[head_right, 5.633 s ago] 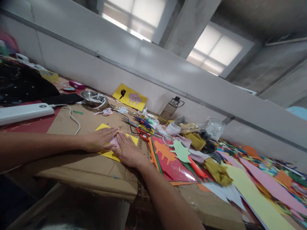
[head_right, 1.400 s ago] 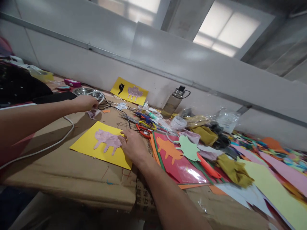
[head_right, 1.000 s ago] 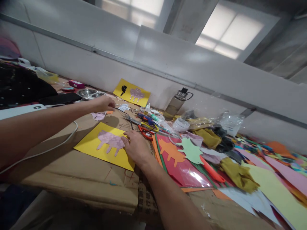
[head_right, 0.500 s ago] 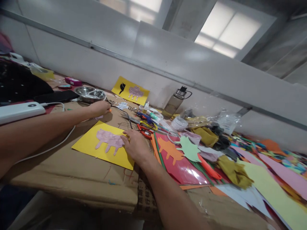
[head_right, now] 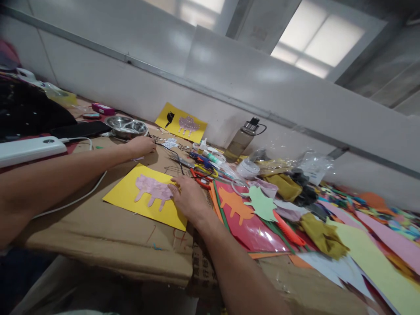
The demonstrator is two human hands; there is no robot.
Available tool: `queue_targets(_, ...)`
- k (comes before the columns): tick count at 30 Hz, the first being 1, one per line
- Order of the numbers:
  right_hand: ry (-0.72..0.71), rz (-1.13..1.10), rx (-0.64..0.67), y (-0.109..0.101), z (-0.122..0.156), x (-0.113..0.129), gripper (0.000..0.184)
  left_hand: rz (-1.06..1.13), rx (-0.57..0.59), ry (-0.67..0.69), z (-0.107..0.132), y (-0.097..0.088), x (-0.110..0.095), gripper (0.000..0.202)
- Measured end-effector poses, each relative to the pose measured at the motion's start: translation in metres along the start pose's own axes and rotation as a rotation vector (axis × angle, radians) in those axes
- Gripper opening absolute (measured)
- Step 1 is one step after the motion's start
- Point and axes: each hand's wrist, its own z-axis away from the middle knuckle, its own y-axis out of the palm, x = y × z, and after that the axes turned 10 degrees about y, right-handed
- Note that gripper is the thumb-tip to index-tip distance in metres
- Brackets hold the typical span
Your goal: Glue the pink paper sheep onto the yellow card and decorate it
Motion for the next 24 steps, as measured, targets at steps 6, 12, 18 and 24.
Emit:
queue_targets(6, -0.003, -0.038, -0.013, -0.001, 0.0, -0.001, 0.031, -0.092, -0.069, 0.007, 0.002, -0.003, -0.007, 0.026)
queue_targets(12, -0.025, -0.284, -0.172, 0.002, -0.005, -0.009, 0.032, 0.06, -0.298, 0.016, 0.005, -0.035, -0.008, 0.028)
queue_targets(18, -0.008, -0.535, -0.312, 0.002, -0.011, -0.008, 0.041, 0.483, -0.237, 0.265, 0.007, -0.057, -0.054, 0.02)
queue_targets(24, 0.17, -0.756, -0.166, 0.003, -0.015, -0.008, 0.03, 0.693, -0.104, 0.41, 0.009, -0.052, -0.086, 0.017)
